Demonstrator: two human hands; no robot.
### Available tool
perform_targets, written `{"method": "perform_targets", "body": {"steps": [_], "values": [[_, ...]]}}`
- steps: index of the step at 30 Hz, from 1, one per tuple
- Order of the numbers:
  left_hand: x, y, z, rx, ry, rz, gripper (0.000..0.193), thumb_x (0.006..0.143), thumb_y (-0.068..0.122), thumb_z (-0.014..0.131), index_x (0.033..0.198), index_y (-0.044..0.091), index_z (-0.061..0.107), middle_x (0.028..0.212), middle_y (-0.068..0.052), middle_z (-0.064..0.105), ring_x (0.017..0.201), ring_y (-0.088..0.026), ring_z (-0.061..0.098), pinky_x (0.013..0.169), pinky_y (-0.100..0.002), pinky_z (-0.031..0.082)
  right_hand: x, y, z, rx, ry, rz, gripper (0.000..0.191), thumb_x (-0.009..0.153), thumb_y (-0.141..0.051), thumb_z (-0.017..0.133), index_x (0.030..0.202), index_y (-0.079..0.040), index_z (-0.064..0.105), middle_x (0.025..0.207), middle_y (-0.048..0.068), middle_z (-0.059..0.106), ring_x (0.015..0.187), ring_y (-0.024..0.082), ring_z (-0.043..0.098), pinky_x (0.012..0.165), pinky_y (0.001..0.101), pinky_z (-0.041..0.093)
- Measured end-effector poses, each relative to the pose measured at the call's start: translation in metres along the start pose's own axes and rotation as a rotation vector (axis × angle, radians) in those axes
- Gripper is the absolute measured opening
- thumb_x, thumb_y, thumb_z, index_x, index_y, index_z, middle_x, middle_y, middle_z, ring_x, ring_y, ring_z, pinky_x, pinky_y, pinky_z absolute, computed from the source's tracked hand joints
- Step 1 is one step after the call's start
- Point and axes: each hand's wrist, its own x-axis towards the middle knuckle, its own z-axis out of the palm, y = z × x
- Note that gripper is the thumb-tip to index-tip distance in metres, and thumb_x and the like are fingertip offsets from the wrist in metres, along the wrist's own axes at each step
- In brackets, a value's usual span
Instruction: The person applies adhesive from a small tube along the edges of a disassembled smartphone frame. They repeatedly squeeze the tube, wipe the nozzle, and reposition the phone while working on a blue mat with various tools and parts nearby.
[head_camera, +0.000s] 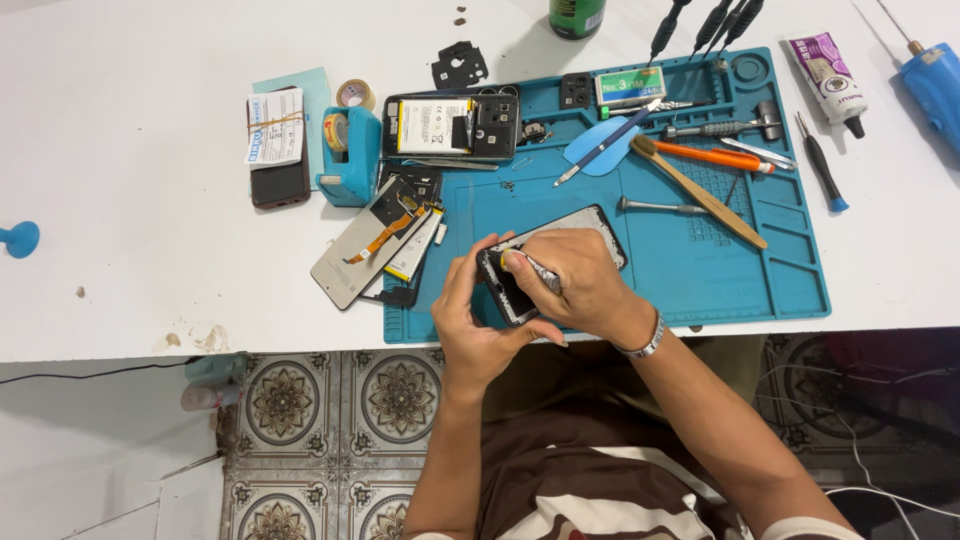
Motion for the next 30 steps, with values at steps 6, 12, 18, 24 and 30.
{"method": "perform_targets", "body": {"steps": [6, 12, 18, 24, 30], "values": [[-0.001, -0.001, -0.001, 0.008, 0.0, 0.022, 0.108, 0.056, 0.057, 0.09, 0.139, -0.005, 0.058, 0.126, -0.012, 0.07, 0.115, -0.022, 0.075, 0.1, -0.035, 0.063, 0.001, -0.001, 0.001, 0.004, -0.002, -0.022, 0.029, 0.101, -0.006, 0.064, 0.075, -0.001, 0.054, 0.062, 0.008, 0.051, 0.051, 0.027, 0.05, 0.05, 0.0393, 0.038], [-0.001, -0.001, -0.001, 0.028, 0.003, 0.018, 0.108, 0.054, 0.057, 0.09, 0.138, -0.004, 0.059, 0.121, -0.011, 0.071, 0.112, -0.022, 0.075, 0.097, -0.035, 0.063, 0.001, -0.001, 0.0, 0.027, -0.012, -0.029, 0.028, 0.101, -0.005, 0.064, 0.075, 0.0, 0.054, 0.062, 0.008, 0.052, 0.051, 0.027, 0.05, 0.05, 0.0393, 0.038], [0.0, 0.001, 0.001, 0.016, 0.006, 0.034, 0.107, 0.054, 0.051, 0.094, 0.138, -0.004, 0.058, 0.126, -0.012, 0.07, 0.114, -0.023, 0.074, 0.1, -0.035, 0.062, -0.002, -0.003, -0.002, 0.055, 0.012, 0.027, 0.03, 0.1, -0.005, 0.064, 0.072, -0.002, 0.054, 0.061, 0.008, 0.051, 0.051, 0.026, 0.05, 0.051, 0.0393, 0.038], [0.0, 0.004, 0.004, 0.031, 0.002, 0.039, 0.106, 0.054, 0.047, 0.096, 0.139, -0.004, 0.057, 0.127, -0.013, 0.069, 0.116, -0.024, 0.073, 0.102, -0.035, 0.061, -0.015, 0.003, -0.013, 0.212, 0.102, 0.199, 0.019, 0.095, -0.008, 0.061, 0.077, -0.002, 0.059, 0.063, 0.006, 0.053, 0.054, 0.016, 0.05, 0.052, 0.0323, 0.038], [-0.002, 0.004, 0.008, 0.016, 0.005, 0.045, 0.108, 0.054, 0.051, 0.092, 0.14, -0.003, 0.056, 0.129, -0.012, 0.069, 0.118, -0.023, 0.073, 0.104, -0.035, 0.06, -0.027, 0.011, -0.02, 0.61, 0.14, 0.494, 0.015, 0.107, -0.014, 0.055, 0.096, -0.004, 0.053, 0.079, -0.001, 0.05, 0.07, 0.005, 0.042, 0.061, 0.0232, 0.036]]}}
